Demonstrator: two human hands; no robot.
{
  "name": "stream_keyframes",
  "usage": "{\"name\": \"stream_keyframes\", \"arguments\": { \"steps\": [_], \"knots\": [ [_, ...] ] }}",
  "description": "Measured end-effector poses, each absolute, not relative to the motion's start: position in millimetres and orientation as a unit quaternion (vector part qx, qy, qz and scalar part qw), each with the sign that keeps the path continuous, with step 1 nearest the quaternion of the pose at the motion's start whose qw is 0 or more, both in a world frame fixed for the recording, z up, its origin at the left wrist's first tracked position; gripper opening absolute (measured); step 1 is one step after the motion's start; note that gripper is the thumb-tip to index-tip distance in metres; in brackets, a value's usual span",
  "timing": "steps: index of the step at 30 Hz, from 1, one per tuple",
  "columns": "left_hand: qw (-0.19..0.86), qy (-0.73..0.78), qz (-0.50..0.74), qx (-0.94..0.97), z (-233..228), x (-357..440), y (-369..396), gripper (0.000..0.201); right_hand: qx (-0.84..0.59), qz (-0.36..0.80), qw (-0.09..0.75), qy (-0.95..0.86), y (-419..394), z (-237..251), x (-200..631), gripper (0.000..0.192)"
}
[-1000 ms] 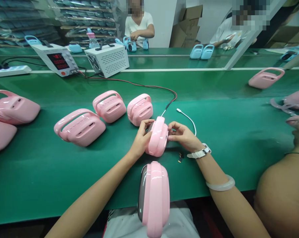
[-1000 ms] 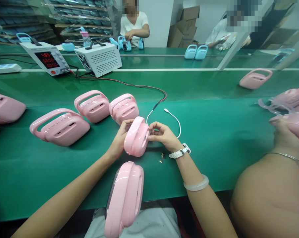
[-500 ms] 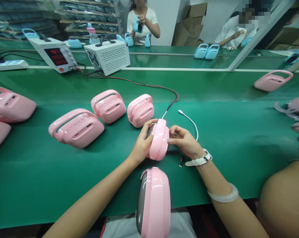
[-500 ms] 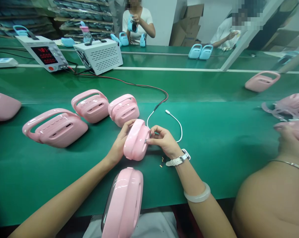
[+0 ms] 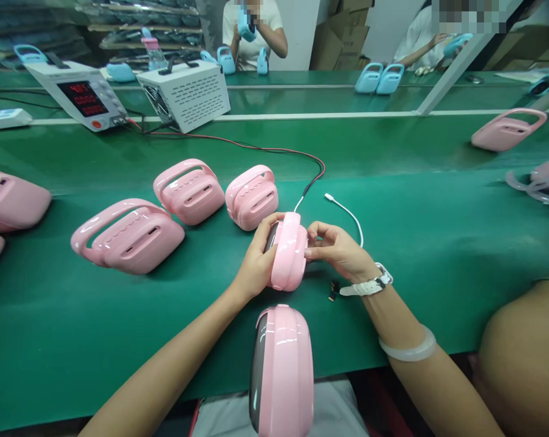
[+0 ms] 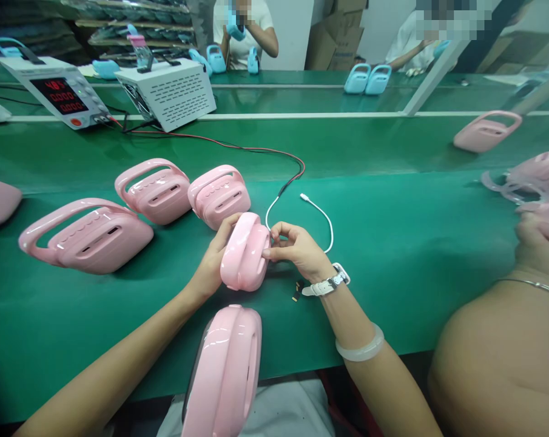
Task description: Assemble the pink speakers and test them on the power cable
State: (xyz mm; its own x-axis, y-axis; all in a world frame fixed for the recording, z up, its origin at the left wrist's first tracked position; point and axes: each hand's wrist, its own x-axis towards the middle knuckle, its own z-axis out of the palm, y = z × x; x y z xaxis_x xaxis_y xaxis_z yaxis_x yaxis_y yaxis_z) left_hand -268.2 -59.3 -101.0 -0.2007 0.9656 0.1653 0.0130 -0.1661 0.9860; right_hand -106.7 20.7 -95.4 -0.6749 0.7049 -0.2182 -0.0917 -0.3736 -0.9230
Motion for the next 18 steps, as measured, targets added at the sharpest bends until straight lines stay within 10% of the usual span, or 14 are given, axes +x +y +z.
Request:
{"name": "stream_keyframes", "arguments": {
  "steps": [18],
  "knots": [
    [0.408,0.538,0.537,0.506,-87,-266,-51,0.044,-0.340,0.633,0.248,-0.650,13,-75,-72,0.025]
  ]
}}
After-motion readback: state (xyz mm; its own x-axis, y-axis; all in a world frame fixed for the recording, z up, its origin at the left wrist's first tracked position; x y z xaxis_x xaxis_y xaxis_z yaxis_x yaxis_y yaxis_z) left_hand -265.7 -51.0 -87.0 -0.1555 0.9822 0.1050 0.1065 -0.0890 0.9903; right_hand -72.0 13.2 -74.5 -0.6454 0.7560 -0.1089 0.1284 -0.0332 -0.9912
